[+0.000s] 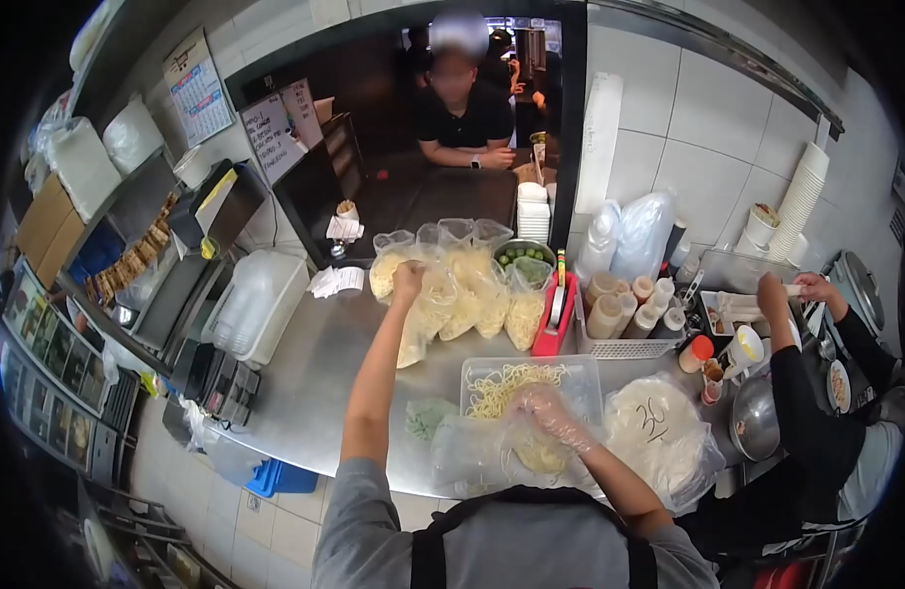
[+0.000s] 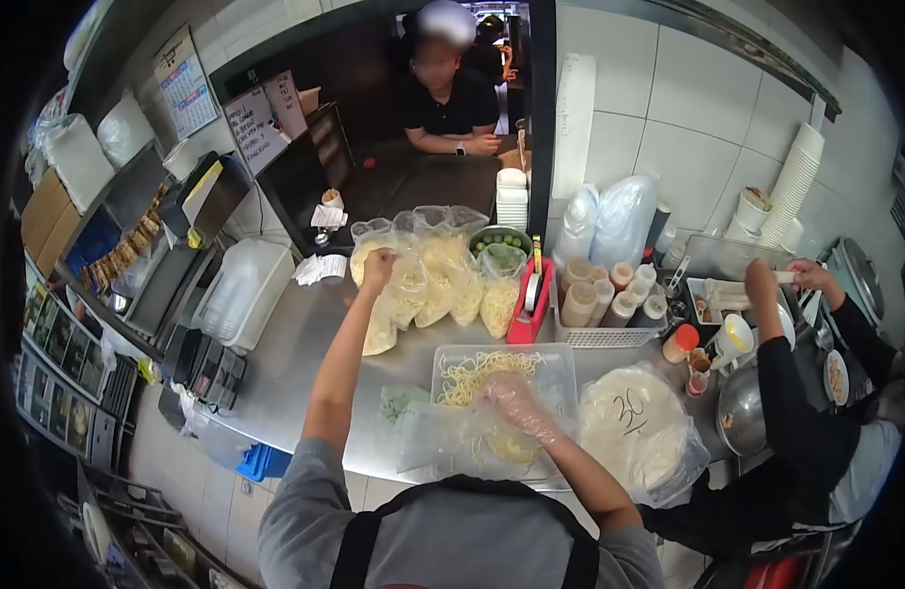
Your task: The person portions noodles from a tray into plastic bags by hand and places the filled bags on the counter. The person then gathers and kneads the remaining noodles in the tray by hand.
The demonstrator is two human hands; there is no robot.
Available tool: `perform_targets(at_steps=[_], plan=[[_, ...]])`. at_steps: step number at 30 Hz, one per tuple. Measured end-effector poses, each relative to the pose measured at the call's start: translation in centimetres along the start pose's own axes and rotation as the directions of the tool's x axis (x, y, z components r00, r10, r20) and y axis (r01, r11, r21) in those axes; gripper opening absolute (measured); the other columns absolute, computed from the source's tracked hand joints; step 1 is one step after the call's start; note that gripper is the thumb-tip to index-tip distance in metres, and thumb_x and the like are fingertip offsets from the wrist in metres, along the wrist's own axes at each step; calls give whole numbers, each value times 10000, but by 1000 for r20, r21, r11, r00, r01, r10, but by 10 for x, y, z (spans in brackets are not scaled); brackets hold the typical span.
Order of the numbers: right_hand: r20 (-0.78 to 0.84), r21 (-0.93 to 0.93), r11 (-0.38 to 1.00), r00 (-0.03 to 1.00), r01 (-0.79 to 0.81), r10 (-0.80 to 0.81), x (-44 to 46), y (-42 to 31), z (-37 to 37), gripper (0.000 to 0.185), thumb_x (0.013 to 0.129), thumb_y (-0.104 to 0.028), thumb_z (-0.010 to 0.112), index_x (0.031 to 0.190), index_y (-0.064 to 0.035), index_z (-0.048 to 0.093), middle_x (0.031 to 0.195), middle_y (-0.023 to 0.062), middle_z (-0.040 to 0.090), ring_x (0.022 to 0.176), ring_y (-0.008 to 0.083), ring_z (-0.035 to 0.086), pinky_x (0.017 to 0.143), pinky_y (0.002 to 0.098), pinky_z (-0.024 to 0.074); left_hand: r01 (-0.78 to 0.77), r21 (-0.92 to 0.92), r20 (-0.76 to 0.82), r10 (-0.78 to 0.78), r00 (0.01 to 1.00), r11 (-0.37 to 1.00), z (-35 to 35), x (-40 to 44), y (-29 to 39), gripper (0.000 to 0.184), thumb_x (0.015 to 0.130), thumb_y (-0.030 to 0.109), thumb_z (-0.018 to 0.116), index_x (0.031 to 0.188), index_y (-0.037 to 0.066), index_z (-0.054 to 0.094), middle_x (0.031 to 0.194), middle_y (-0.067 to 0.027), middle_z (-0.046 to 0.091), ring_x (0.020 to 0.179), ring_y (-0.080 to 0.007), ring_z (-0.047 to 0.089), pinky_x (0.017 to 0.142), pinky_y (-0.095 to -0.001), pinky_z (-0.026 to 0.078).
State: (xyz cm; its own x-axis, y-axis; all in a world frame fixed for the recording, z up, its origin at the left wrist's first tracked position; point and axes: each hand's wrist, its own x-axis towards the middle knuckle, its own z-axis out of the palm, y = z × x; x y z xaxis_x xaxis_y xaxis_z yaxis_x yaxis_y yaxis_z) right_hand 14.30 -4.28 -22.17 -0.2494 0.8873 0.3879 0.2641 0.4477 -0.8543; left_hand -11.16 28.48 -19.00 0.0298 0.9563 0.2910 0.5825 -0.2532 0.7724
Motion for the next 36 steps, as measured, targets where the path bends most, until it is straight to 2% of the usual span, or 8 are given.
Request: perform_targets(at_steps=[8, 12, 14, 16, 19, 23, 27, 36], plan=[[-20, 49, 998, 999, -26, 27, -4, -2, 4, 148, 781, -83, 534, 673, 16, 560, 692, 114, 578, 684, 242, 567, 641, 344, 453, 253, -162, 371, -179, 911, 954, -9, -10, 20, 536, 830, 188, 629, 1337, 146, 459, 962, -164, 659, 811, -271, 644, 709, -401, 496], [-42, -120, 983, 988, 140, -146, -5, 2, 2, 121, 776, -59, 535, 689, 13, 579, 705, 117, 580, 694, 247, 570, 649, 348, 455, 54, -258, 180, -7, 984, 965, -57, -58, 40, 951, 754, 275, 738, 1477, 172, 130, 1312, -245, 395, 1147, -359, 484, 889, -423, 435], [-48, -112, 982, 986, 154, -161, -3, 1, 2, 108, 771, -56, 536, 705, 8, 592, 710, 118, 581, 693, 251, 571, 654, 348, 457, -199, -163, -89, 187, 978, 966, -66, -93, 18, 1106, 709, 329, 781, 1489, 176, 12, 1467, -264, 167, 1312, -390, 323, 1013, -425, 351], [-22, -117, 977, 983, 179, -183, -3, -9, -2, 99, 764, -57, 538, 728, 1, 609, 716, 117, 584, 693, 255, 571, 659, 349, 458, -375, 114, 195, 350, 916, 920, -45, -131, -28, 1141, 727, 376, 741, 1475, 119, -81, 1530, -182, -71, 1401, -346, 124, 1098, -473, 192], [36, -201, 965, 986, 169, -165, -5, -20, -6, 85, 771, -71, 520, 766, -35, 597, 794, 115, 615, 779, 300, 586, 754, 395, 461, -81, 499, 381, -135, 915, 863, -32, -177, -4, 1039, 786, 354, 692, 1473, 63, -31, 1533, -173, -110, 1423, -303, 54, 1130, -407, 55], [39, -70, 996, 998, 53, -50, -3, -5, -3, 79, 758, -66, 531, 769, -31, 601, 789, 108, 612, 776, 285, 583, 739, 384, 461, 45, 8, 63, -45, 997, 999, -33, -158, -47, 554, 911, 285, 551, 1338, 4, 336, 1428, -191, 296, 1312, -271, 334, 1072, -384, 253], [62, 9, 1000, 998, 11, -12, -5, -1, -2, 81, 745, -61, 532, 764, -30, 604, 788, 107, 614, 772, 279, 587, 724, 377, 464, 95, -880, -90, -360, 928, 466, -48, -105, -84, 290, 961, 206, 452, 1125, -3, 569, 1166, -141, 577, 1025, -247, 576, 899, -378, 457], [33, -193, 953, 972, 234, -232, -3, 7, -2, 69, 726, 1, 544, 761, -22, 598, 780, 118, 616, 760, 269, 593, 683, 349, 473, -112, -941, -274, -528, 804, 319, -41, -41, -12, 392, 979, 247, 357, 1223, -19, 509, 1215, -140, 548, 1077, -266, 565, 921, -382, 466]])
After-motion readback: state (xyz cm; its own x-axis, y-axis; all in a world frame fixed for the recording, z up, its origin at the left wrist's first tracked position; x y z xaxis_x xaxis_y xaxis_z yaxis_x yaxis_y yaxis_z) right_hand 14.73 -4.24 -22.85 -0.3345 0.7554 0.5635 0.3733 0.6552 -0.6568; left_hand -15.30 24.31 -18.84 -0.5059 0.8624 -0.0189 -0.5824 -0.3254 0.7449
